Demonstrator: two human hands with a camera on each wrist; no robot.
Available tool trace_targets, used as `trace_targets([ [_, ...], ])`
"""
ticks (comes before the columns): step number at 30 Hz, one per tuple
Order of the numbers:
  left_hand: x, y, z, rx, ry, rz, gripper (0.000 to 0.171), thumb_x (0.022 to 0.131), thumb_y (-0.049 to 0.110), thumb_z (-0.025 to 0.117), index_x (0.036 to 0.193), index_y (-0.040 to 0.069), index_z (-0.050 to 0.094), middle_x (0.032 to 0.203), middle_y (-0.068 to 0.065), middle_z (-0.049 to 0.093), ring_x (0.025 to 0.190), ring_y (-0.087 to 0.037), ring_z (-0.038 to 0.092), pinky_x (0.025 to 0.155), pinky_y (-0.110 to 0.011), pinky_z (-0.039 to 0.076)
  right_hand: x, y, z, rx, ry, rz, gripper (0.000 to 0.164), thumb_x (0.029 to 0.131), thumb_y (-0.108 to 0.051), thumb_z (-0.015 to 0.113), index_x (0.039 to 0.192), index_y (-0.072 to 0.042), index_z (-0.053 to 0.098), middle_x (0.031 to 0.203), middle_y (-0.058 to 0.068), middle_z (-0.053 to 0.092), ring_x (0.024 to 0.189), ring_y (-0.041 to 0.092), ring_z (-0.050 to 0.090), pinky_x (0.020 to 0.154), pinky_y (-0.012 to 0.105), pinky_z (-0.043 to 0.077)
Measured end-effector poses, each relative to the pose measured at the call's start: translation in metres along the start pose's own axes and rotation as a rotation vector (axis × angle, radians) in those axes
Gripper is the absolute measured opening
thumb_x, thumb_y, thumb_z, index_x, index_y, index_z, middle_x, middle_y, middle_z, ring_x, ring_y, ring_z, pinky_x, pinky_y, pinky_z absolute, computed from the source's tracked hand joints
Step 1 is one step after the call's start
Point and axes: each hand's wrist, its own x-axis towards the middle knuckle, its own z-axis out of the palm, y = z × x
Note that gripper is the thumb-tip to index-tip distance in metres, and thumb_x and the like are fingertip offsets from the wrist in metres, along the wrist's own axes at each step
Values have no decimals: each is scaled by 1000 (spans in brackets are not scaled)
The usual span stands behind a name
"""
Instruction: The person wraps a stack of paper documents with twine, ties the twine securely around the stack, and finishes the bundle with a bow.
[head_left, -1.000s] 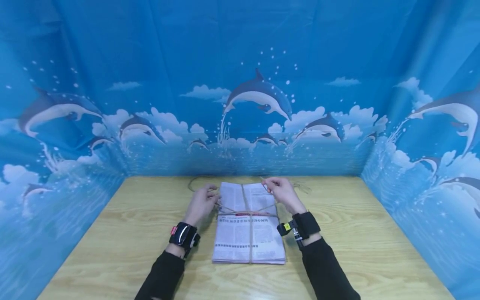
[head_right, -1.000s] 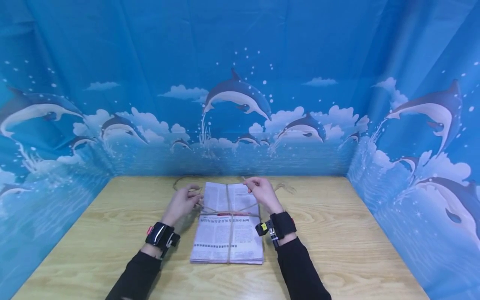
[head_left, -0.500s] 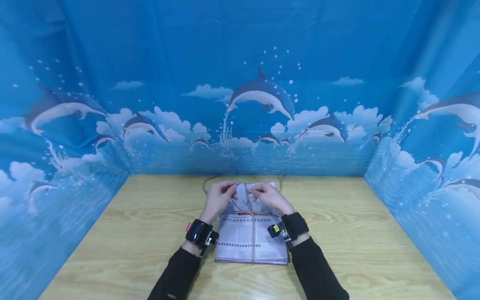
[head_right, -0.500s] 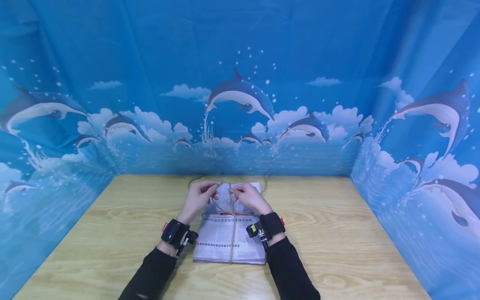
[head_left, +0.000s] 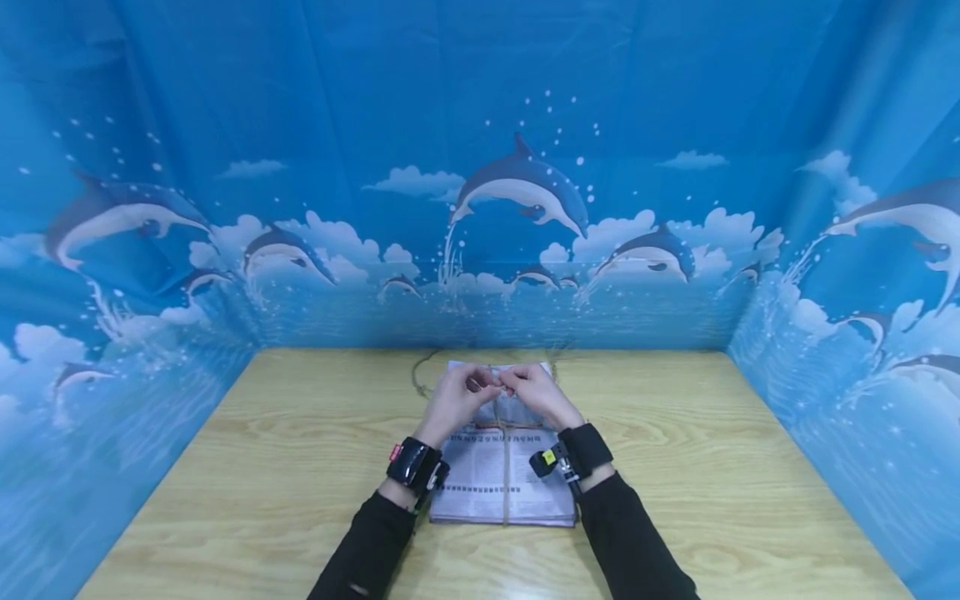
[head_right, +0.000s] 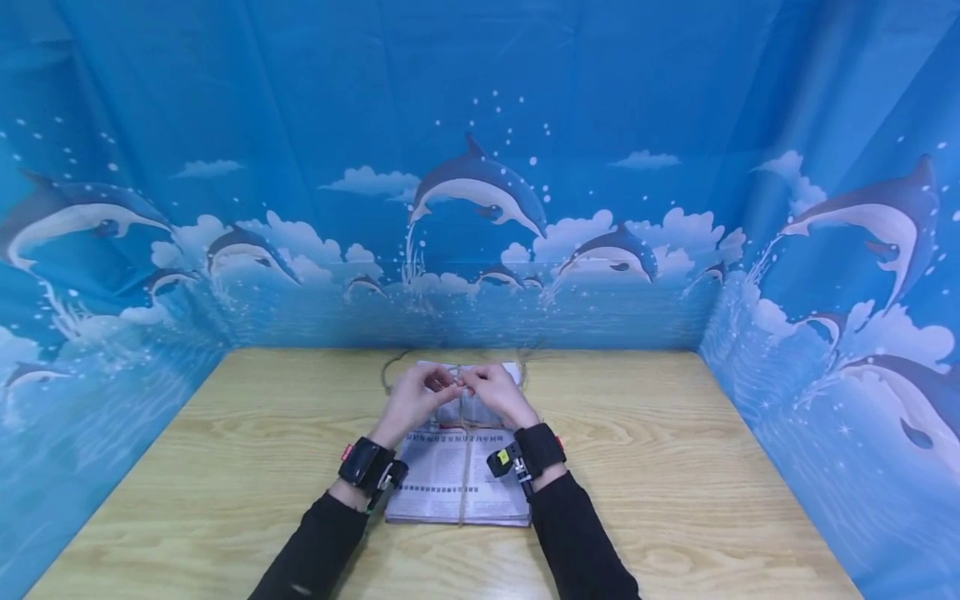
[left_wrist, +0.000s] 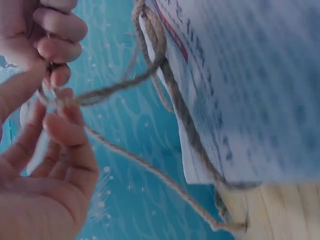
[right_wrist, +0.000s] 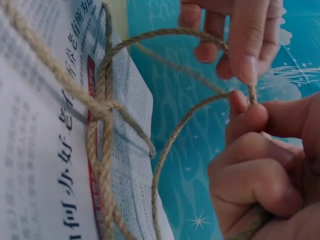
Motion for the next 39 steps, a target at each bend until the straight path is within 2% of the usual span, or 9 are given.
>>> trace_targets([
  [4, 1, -2, 0, 72, -6, -18, 29, 86, 27, 76, 110, 12, 69, 106, -10, 66, 73, -13, 56, 60, -27, 46, -2, -1, -3, -3, -56, 4, 31, 105, -20, 45, 94, -4, 68, 65, -3, 42, 54, 12, 30, 53, 25, 27],
  [7, 1, -3, 0, 95, -36, -16, 21, 88, 30, 74, 102, 14, 71, 107, -6, 61, 76, -17, 55, 63, -28, 45, -3, -1, -6, 11, -89, 11, 30, 105, -20, 43, 97, -4, 67, 63, -3, 42, 50, 11, 28, 49, 24, 26],
  [12, 1, -4, -3, -18, -27, -13, 16, 91, 30, 70, 84, 17, 64, 98, -2, 62, 90, -25, 57, 73, -32, 44, -5, -1, -9, 46, -62, 54, 28, 104, -22, 48, 105, -6, 70, 68, 4, 60, 43, 8, 29, 43, 25, 26],
  [17, 0, -2, -8, -92, 4, 76, 16, 96, 32, 64, 93, 18, 71, 82, 4, 65, 73, -16, 56, 65, -28, 44, -4, 0, -11, 148, -14, 114, 28, 103, -21, 50, 118, -5, 67, 85, 11, 71, 51, 9, 48, 46, 25, 35],
  [22, 0, -1, -10, 0, -153, 156, 25, 99, 30, 59, 92, 13, 75, 60, 5, 48, 53, -9, 41, 51, -22, 33, -3, 1, -11, 245, 10, 112, 30, 103, -19, 51, 122, 1, 63, 97, 15, 72, 62, 10, 63, 49, 21, 44],
  [26, -1, -5, -8, 184, -262, 121, 29, 95, 24, 63, 74, 6, 72, 54, 10, 42, 48, -5, 39, 47, -21, 31, -2, 2, -12, 304, -1, 107, 28, 101, -14, 53, 121, 5, 60, 107, 20, 71, 67, 11, 67, 54, 22, 51],
  [29, -2, -9, -7, 268, -187, 46, 28, 92, 22, 67, 68, 7, 70, 51, 11, 43, 45, -6, 40, 45, -22, 31, -1, 3, -11, 332, -11, 104, 27, 100, -7, 51, 120, 9, 59, 101, 18, 70, 73, 13, 70, 62, 26, 57],
  [33, -2, -12, -6, 282, -56, -19, 17, 89, 23, 71, 82, 8, 69, 50, 7, 43, 43, -8, 40, 41, -25, 31, 1, 3, -8, 336, -40, 96, 27, 99, -4, 46, 116, 14, 57, 86, 8, 64, 71, 14, 68, 68, 28, 58],
  [39, 1, -14, -3, 272, -77, 42, 15, 93, 19, 65, 103, 9, 72, 73, 1, 64, 61, -13, 56, 56, -29, 45, 2, 2, -6, 364, -105, 81, 20, 97, -3, 39, 95, 5, 57, 77, 3, 57, 65, 13, 61, 66, 29, 56],
])
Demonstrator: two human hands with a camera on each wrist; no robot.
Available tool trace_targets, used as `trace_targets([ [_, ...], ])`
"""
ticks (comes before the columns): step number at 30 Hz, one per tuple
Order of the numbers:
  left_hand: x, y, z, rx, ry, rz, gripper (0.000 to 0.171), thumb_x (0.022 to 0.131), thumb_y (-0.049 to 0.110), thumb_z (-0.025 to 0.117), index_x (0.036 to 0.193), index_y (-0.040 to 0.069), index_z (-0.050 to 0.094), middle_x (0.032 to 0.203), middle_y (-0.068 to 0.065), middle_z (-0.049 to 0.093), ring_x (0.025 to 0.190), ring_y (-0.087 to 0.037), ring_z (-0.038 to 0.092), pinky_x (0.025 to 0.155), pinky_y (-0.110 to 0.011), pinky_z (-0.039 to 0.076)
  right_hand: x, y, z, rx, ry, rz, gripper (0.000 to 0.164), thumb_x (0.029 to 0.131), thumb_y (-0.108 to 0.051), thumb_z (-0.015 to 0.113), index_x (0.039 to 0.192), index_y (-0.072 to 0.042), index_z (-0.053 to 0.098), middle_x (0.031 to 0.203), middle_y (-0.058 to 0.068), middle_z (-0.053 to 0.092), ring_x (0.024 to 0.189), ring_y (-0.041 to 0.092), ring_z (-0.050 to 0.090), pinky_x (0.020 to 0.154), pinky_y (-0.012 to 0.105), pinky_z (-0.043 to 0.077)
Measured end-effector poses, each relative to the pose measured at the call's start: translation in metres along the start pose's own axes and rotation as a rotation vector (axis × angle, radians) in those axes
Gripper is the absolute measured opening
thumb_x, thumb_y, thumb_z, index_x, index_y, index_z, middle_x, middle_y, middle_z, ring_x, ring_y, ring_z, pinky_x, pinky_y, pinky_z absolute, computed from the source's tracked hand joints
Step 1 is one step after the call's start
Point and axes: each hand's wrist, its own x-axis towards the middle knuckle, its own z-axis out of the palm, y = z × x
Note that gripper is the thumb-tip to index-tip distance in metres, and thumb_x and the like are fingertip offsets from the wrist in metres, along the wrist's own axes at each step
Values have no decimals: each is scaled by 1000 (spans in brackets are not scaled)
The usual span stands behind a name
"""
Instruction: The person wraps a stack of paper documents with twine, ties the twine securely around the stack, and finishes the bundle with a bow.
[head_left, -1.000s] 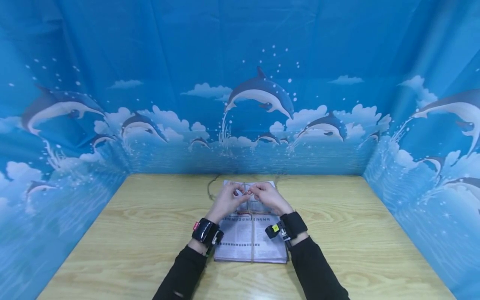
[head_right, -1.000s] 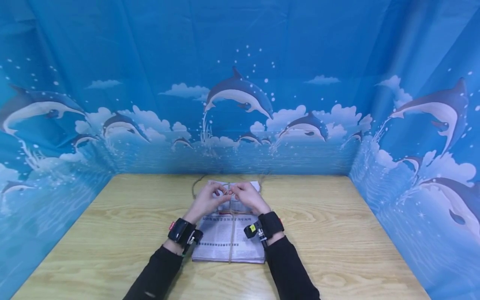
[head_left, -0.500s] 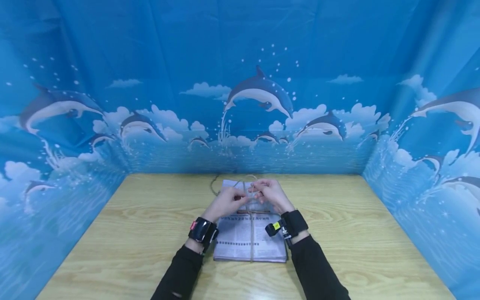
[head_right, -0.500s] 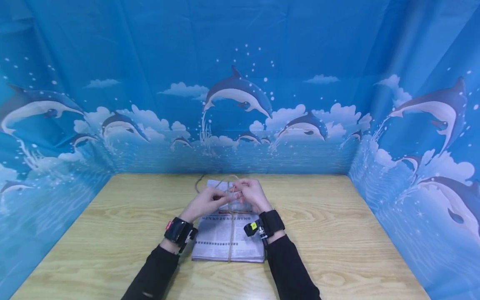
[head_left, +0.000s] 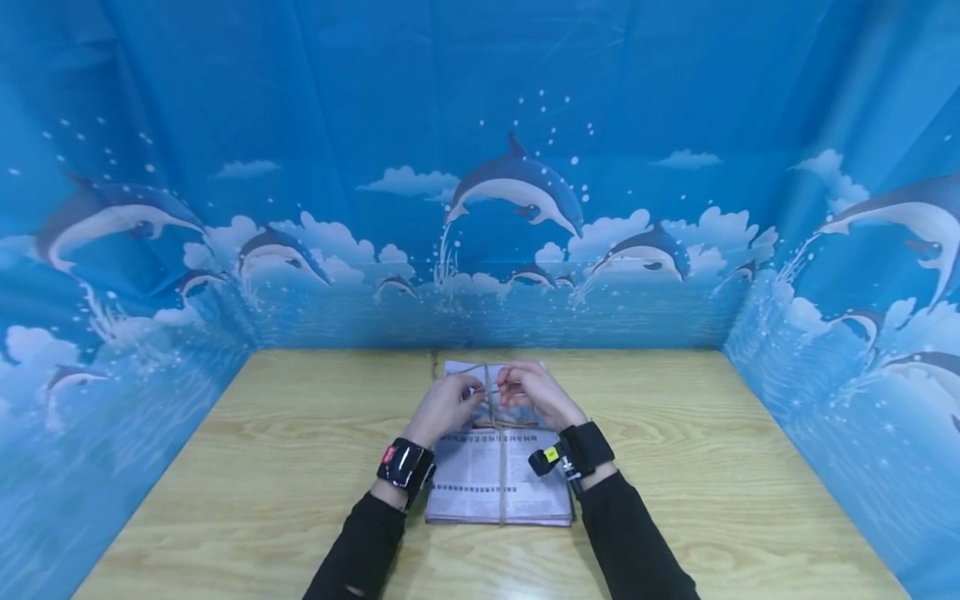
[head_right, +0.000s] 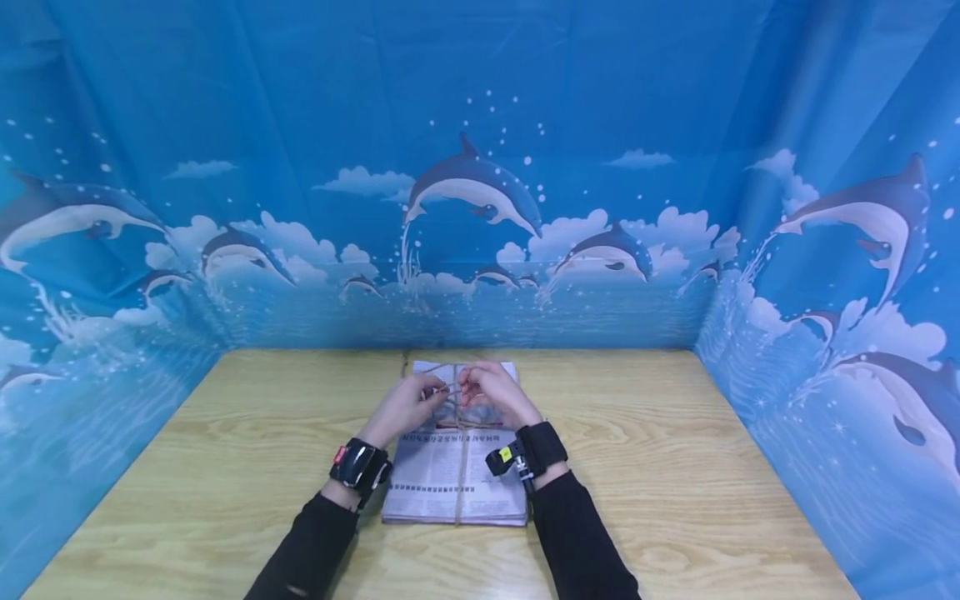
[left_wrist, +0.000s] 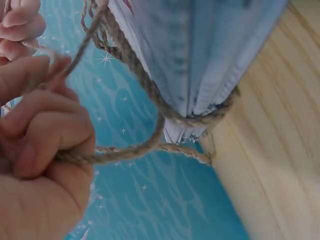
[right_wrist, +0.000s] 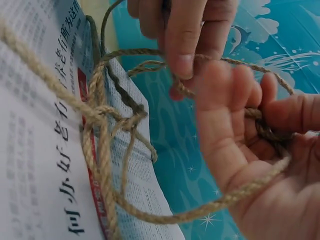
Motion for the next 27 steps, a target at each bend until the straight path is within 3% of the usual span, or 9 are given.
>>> trace_targets([
  [3, 0, 0, 0, -70, -23, -14, 9, 95, 15, 61, 100, 11, 68, 94, -1, 71, 82, -16, 64, 71, -33, 50, -1, 0, 2, -6, -26, -20, 21, 95, -2, 36, 84, -3, 54, 75, 4, 53, 69, 15, 60, 71, 31, 56],
  [5, -1, 1, 0, -147, -46, -31, 8, 96, 13, 58, 101, 11, 63, 98, -4, 72, 87, -19, 67, 72, -36, 51, -2, -1, 3, -27, -35, -39, 23, 94, -1, 34, 81, -5, 53, 75, 4, 52, 72, 17, 60, 74, 32, 56],
  [11, -2, 2, -5, -296, -120, -33, 13, 96, 20, 60, 102, 13, 68, 98, -1, 69, 83, -17, 63, 71, -32, 50, -2, -1, 4, -40, -16, -60, 22, 90, 0, 35, 79, -4, 54, 78, 4, 53, 75, 17, 57, 78, 34, 54],
  [14, -1, 0, -6, -327, -112, -39, 23, 98, 29, 58, 108, 14, 73, 96, -3, 67, 79, -16, 59, 70, -32, 48, -3, -1, 3, -7, 8, -49, 26, 96, -5, 36, 83, -3, 57, 81, 5, 56, 80, 18, 59, 86, 41, 55],
  [16, -1, -3, -6, -342, -50, -33, 27, 99, 31, 57, 109, 11, 74, 95, -6, 68, 78, -18, 58, 68, -34, 48, -3, -2, 1, 20, 24, -44, 30, 103, -14, 36, 86, -3, 58, 85, 5, 58, 87, 20, 63, 92, 47, 53],
  [18, 1, -6, -5, -338, 65, -29, 27, 98, 30, 59, 106, 10, 75, 96, -7, 71, 84, -18, 61, 75, -35, 49, -3, -2, -1, 50, 49, -35, 35, 107, -25, 37, 86, -5, 56, 92, 6, 59, 96, 22, 65, 96, 51, 50],
  [22, 4, -10, -8, -386, 284, -47, 18, 92, 21, 68, 99, 6, 76, 96, -10, 74, 84, -19, 64, 76, -33, 50, -4, -2, -10, 86, 68, -36, 39, 107, -37, 36, 82, -10, 46, 106, 10, 59, 104, 22, 64, 98, 52, 49],
  [24, 5, -12, -11, -500, 322, -73, 16, 92, 16, 69, 99, 3, 75, 95, -15, 74, 80, -20, 64, 73, -31, 51, -4, -3, -16, 106, 65, -35, 40, 106, -40, 36, 80, -11, 43, 107, 10, 60, 107, 24, 63, 99, 51, 48],
  [27, 5, -18, -17, -710, 302, -105, 18, 96, 13, 62, 104, 0, 71, 85, -16, 68, 69, -15, 60, 64, -26, 52, -7, -3, -22, 145, 64, -39, 43, 106, -41, 36, 76, -11, 43, 101, 6, 62, 115, 33, 60, 102, 52, 45],
])
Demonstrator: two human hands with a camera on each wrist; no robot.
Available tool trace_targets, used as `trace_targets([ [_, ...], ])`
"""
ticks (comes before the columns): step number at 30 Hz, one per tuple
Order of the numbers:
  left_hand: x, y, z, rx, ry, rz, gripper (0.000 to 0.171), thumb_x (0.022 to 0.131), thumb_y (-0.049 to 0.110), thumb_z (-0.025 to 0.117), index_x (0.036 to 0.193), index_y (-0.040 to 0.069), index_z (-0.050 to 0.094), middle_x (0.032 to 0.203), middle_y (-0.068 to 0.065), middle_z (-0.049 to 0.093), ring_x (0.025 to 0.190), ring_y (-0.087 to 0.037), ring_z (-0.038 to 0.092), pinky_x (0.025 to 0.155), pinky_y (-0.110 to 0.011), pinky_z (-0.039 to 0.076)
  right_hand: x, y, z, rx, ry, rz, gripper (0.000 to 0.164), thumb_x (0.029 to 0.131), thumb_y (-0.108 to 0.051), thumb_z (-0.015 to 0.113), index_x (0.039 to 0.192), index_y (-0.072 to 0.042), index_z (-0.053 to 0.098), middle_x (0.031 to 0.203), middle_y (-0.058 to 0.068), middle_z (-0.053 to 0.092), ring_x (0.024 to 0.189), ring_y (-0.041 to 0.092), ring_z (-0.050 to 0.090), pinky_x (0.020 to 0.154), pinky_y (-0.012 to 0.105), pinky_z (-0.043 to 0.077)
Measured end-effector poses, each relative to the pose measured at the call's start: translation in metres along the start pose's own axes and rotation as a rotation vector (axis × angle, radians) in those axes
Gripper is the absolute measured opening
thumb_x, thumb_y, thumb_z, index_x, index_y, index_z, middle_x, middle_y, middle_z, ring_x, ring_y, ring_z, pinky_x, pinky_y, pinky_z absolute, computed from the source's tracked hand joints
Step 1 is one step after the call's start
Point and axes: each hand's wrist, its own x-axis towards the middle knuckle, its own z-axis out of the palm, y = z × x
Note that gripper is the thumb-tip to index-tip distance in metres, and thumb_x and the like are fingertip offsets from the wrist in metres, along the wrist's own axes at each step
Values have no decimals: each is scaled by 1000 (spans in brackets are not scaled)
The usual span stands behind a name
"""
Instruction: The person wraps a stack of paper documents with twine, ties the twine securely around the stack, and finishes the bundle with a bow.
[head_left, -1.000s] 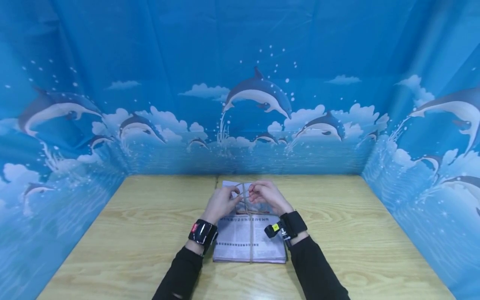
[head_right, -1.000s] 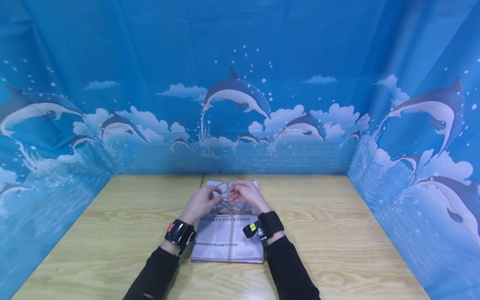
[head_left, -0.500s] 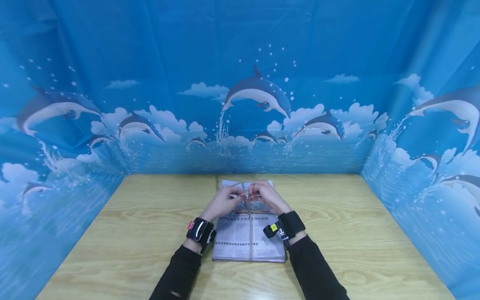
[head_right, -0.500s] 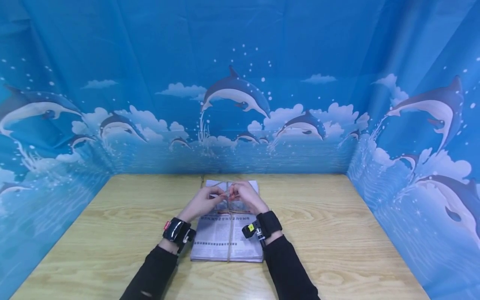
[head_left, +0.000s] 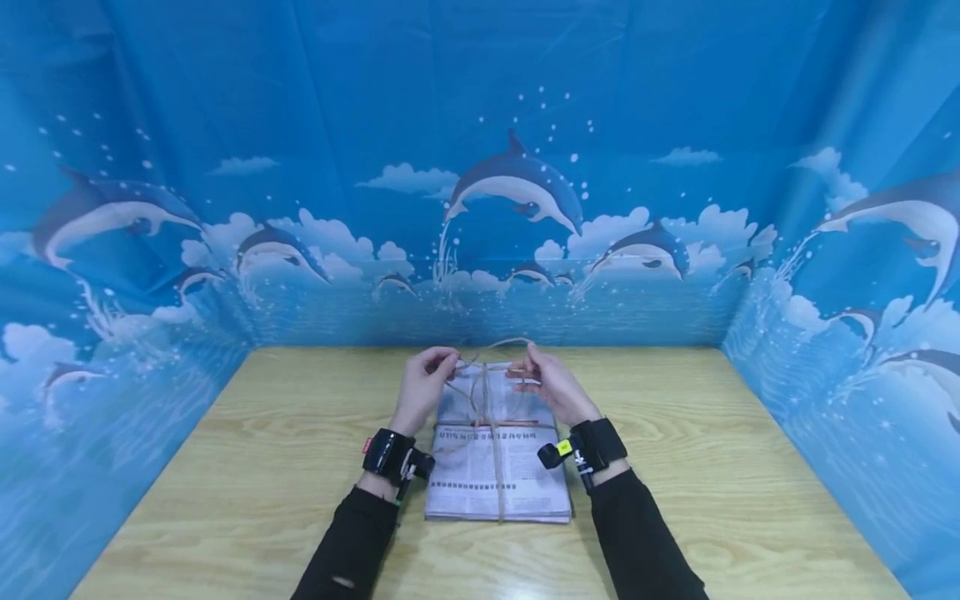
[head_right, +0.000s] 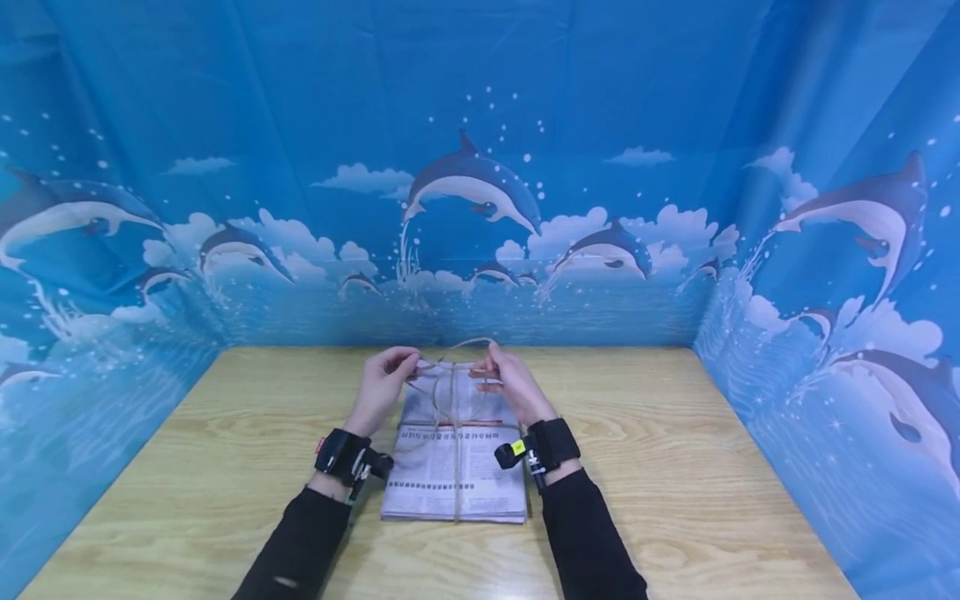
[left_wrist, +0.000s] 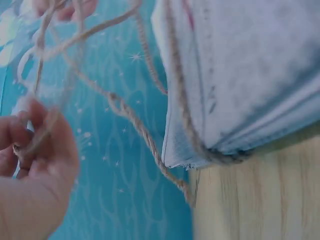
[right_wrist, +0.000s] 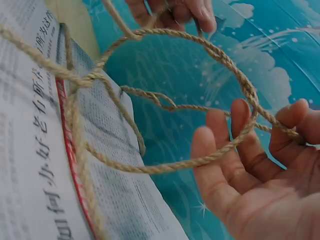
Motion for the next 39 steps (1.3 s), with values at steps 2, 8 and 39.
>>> trace_targets([
  [2, 1, 0, -7, -94, -13, -40, 19, 99, 14, 59, 107, 0, 69, 79, -14, 62, 58, -13, 54, 54, -26, 49, -2, -1, -3, 25, 2, -3, 43, 106, -40, 36, 75, -11, 44, 97, 4, 63, 119, 37, 58, 105, 53, 43],
  [8, 1, -1, -30, 172, -8, -40, 22, 92, 30, 70, 99, 10, 76, 85, -8, 70, 68, -14, 57, 61, -25, 44, -6, -6, -19, 140, 50, -46, 44, 106, -38, 38, 71, -12, 43, 83, -1, 68, 97, 20, 66, 106, 50, 43],
  [39, -8, -43, -131, 569, -297, -354, 47, 92, 31, 68, 56, 13, 44, 53, 5, 31, 47, -14, 32, 54, -28, 35, -22, 9, -122, -42, 85, 189, 42, 109, -32, 27, 73, -12, 38, 60, -8, 28, 46, 5, 25, 50, 21, 26],
])
